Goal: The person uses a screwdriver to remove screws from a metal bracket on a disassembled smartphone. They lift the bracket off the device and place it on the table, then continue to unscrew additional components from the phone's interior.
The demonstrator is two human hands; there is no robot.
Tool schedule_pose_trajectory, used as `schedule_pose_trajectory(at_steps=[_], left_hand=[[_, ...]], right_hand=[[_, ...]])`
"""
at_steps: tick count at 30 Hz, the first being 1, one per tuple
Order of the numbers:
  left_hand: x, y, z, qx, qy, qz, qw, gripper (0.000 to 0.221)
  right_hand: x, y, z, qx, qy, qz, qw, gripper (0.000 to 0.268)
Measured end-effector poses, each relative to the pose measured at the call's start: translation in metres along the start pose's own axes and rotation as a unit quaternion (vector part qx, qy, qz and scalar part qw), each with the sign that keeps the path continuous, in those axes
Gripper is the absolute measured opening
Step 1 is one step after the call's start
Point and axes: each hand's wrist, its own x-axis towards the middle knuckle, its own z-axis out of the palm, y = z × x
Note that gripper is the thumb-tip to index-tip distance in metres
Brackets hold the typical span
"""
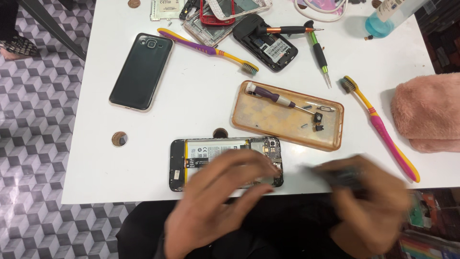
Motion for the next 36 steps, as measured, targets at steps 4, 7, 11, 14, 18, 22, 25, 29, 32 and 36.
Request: schedule_pose_trajectory(at_steps=[4, 7, 11, 14, 18, 22, 25, 29, 32, 36], left_hand=[[-0.013, 0.0, -0.044, 0.203, 0.011, -0.062, 0.977, 0.058], [-0.022, -0.012, -0.062, 0.31, -0.076, -0.088, 0.944, 0.078], [-0.028, -0.026, -0.064, 0.294, -0.111, -0.121, 0.942, 0.08], [-0.026, -0.027, -0.064, 0.279, -0.119, -0.137, 0.943, 0.076], [-0.021, -0.024, -0.064, 0.259, -0.117, -0.18, 0.942, 0.073], [-0.017, -0.021, -0.063, 0.256, -0.12, -0.182, 0.942, 0.071], [-0.017, -0.022, -0.063, 0.248, -0.117, -0.171, 0.946, 0.067], [-0.019, -0.025, -0.063, 0.237, -0.111, -0.162, 0.951, 0.067], [-0.019, -0.025, -0.063, 0.235, -0.111, -0.162, 0.952, 0.067], [-0.018, -0.026, -0.064, 0.236, -0.116, -0.162, 0.951, 0.069]], right_hand=[[-0.019, 0.04, -0.026, -0.079, 0.193, 0.105, 0.972, 0.023], [-0.024, 0.067, -0.04, -0.058, 0.176, 0.085, 0.979, 0.014], [-0.019, 0.064, -0.034, -0.155, 0.181, 0.197, 0.951, 0.023], [-0.007, 0.039, -0.026, -0.2, 0.168, 0.164, 0.951, 0.02], [0.017, 0.016, -0.008, -0.285, 0.157, 0.139, 0.935, 0.044], [0.025, 0.008, 0.005, -0.35, 0.125, 0.09, 0.924, 0.04], [0.023, 0.002, 0.01, -0.255, 0.117, 0.03, 0.959, 0.037], [0.025, -0.002, 0.018, -0.212, 0.017, 0.033, 0.977, 0.045], [0.029, -0.002, 0.026, -0.229, 0.03, 0.021, 0.973, 0.042], [0.03, -0.002, 0.03, -0.209, 0.091, -0.013, 0.974, 0.034]])
